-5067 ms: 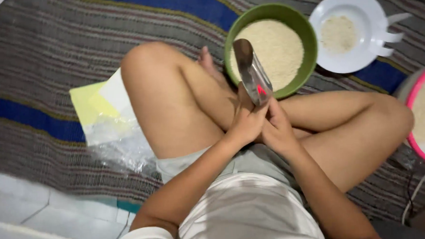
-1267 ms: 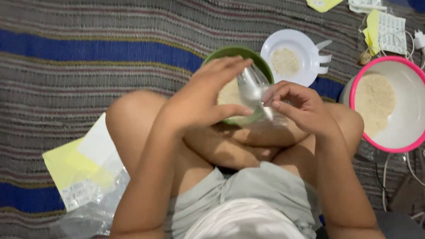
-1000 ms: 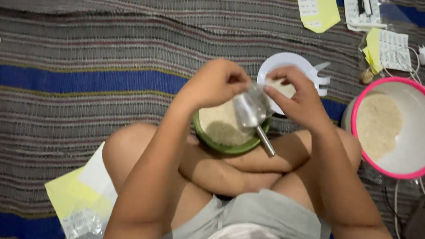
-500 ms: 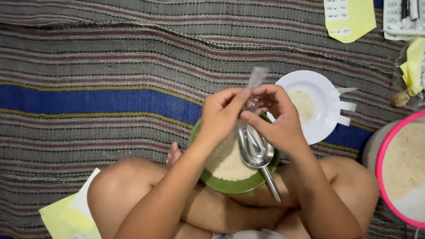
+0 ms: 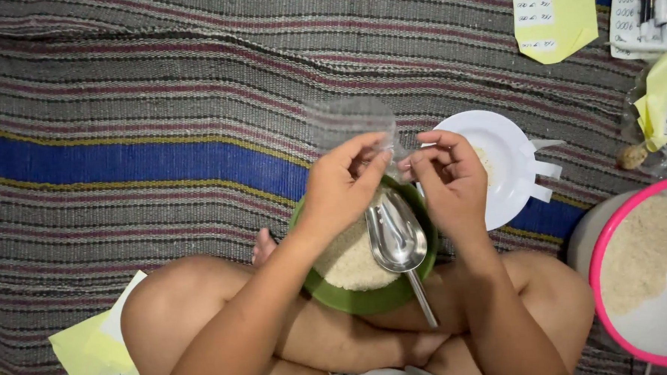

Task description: Scooping rice from a bowl into small plastic bags while sitting on the floor.

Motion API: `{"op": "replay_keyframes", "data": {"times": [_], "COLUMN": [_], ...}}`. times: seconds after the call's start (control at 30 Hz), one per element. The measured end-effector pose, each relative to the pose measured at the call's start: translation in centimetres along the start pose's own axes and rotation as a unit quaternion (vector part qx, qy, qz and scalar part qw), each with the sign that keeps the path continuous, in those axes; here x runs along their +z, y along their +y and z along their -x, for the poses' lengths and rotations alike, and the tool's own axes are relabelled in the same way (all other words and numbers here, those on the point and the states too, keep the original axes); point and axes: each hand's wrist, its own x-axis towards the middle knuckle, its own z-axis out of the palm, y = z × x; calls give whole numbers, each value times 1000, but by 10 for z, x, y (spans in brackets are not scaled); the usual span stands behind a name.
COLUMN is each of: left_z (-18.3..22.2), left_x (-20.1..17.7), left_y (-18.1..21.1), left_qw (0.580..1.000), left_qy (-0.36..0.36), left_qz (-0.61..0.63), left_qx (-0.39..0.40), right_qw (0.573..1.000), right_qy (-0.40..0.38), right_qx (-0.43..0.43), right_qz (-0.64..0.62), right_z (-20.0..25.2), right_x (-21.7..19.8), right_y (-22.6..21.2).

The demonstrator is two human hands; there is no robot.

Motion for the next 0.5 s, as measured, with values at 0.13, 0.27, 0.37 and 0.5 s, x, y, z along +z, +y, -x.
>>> {"op": "replay_keyframes", "data": {"times": [0.13, 0.27, 0.37, 0.5], "left_z": [-1, 0, -2, -11], "left_x": [1, -13, -17, -20], "left_y": [-7, 8, 9, -10], "left_qw": [1000, 991, 978, 982], "left_qy": [-1, -40, -44, -42], "left_qz": [-18, -105, -157, -154], "left_qx": [2, 74, 128, 97], "right_qw": [992, 937, 947, 956], "right_qy": [-3, -26, -23, 13], "right_qx": [-87, -227, -198, -168], "right_qz": [91, 266, 252, 239], "right_z": [3, 5, 11, 3], "right_x": [2, 8, 16, 5], "right_y": [-3, -22, -18, -5]}}
